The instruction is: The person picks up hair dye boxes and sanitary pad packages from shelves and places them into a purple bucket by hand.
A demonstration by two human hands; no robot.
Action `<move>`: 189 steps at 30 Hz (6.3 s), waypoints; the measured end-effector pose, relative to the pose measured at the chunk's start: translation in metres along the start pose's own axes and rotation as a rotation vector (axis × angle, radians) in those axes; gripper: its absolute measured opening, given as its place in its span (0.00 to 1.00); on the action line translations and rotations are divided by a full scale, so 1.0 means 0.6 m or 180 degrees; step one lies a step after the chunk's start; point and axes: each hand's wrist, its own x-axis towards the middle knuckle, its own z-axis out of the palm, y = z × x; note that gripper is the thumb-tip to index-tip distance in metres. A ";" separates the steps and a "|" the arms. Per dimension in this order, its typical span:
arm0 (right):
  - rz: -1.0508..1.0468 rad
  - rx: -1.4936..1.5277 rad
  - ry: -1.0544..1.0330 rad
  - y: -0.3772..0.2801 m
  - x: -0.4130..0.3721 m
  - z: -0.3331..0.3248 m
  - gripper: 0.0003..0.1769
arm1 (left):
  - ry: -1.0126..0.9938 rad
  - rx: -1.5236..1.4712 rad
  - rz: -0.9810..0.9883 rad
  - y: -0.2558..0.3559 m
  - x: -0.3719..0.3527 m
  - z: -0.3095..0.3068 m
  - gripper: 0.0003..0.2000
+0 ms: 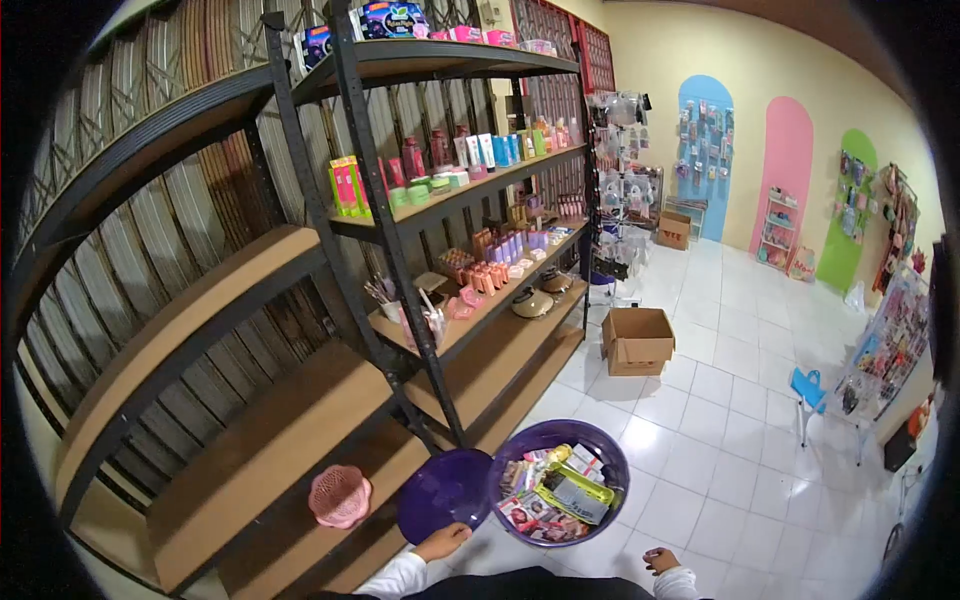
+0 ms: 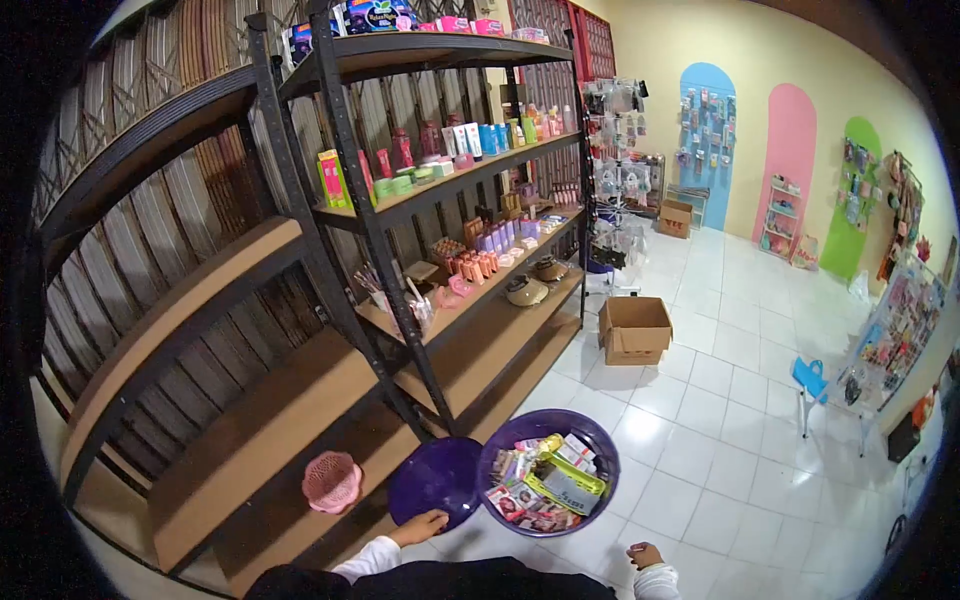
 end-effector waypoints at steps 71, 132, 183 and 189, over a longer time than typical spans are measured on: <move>-0.4985 0.0756 -0.2520 -1.676 0.475 -0.497 0.18 | 0.2509 -0.1461 -0.3049 0.420 0.661 0.292 0.28; -0.8722 0.1979 -0.2925 -1.871 -0.429 -0.028 0.17 | 0.6762 -0.3196 -0.4185 0.680 0.639 0.379 0.21; -0.4583 -0.5632 -0.6853 -0.774 0.598 0.410 0.16 | 0.4883 -0.3665 -0.4125 0.673 0.837 0.526 0.30; -0.5507 -0.3094 -0.7265 -1.133 0.206 0.347 0.20 | 0.6440 -0.1441 -0.3206 0.649 0.671 0.278 0.36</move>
